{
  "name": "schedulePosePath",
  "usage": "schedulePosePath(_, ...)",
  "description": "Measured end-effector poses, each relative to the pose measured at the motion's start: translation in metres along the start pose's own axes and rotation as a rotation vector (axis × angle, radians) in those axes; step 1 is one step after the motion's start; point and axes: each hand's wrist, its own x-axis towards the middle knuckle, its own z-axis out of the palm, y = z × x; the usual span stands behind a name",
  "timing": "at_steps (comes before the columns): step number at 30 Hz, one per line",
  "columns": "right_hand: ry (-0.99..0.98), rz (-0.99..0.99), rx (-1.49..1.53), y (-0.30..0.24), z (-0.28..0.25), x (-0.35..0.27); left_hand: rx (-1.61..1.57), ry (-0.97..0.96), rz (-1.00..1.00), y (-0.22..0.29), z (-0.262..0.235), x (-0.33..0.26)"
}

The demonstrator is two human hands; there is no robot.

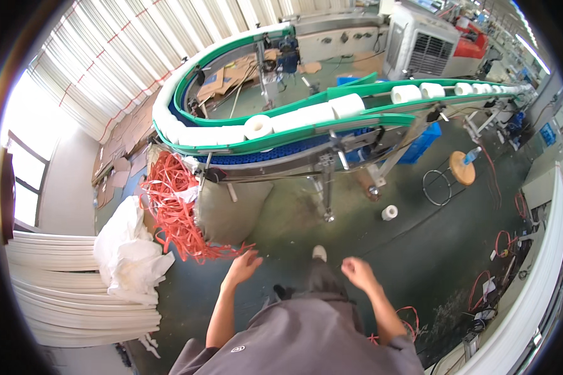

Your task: The person places white cylindrical rolls onto a curved conveyor belt and a circular rack, then interacts with a control panel. The person also handles a large white sheet-like object and continues loading rolls along the belt.

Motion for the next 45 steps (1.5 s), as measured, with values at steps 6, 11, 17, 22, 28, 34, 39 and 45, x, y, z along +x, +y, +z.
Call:
schedulePosePath(6, -0.029, -0.532, -0.094, -0.239, -0.038, 0.191, -0.299, 0.218, 0.072, 0.091, -0.116, 0.093)
schedulePosePath(11, 0.165, -0.787, -0.399, -0.33, -0.048, 0.333, -0.153, 0.387, 0.424, 0.127, -0.176, 0.197)
schedulePosePath(17, -0.114, -0.752, -0.622, -0.369, -0.033, 0.426, 0.105, 0.486, 0.596, 0.117, -0.194, 0.308)
schedulePosePath(22, -0.451, -0.576, -0.769, -0.394, -0.01, 0.465, 0.349, 0.401, 0.441, 0.104, -0.202, 0.341)
schedulePosePath(28, -0.594, -0.463, -0.776, -0.403, -0.007, 0.486, 0.342, 0.413, 0.38, 0.085, -0.215, 0.351)
schedulePosePath(34, -0.491, -0.404, -0.745, -0.365, -0.07, 0.484, -0.859, 0.149, 0.004, 0.066, -0.23, 0.366)
schedulePosePath(39, -0.356, -0.363, -0.793, -0.34, -0.096, 0.466, -0.97, 0.024, -0.067, 0.057, -0.214, 0.387)
schedulePosePath(45, 0.077, -0.598, -0.235, -0.342, -0.103, 0.379, -0.956, 0.083, -0.163, 0.05, -0.199, 0.389)
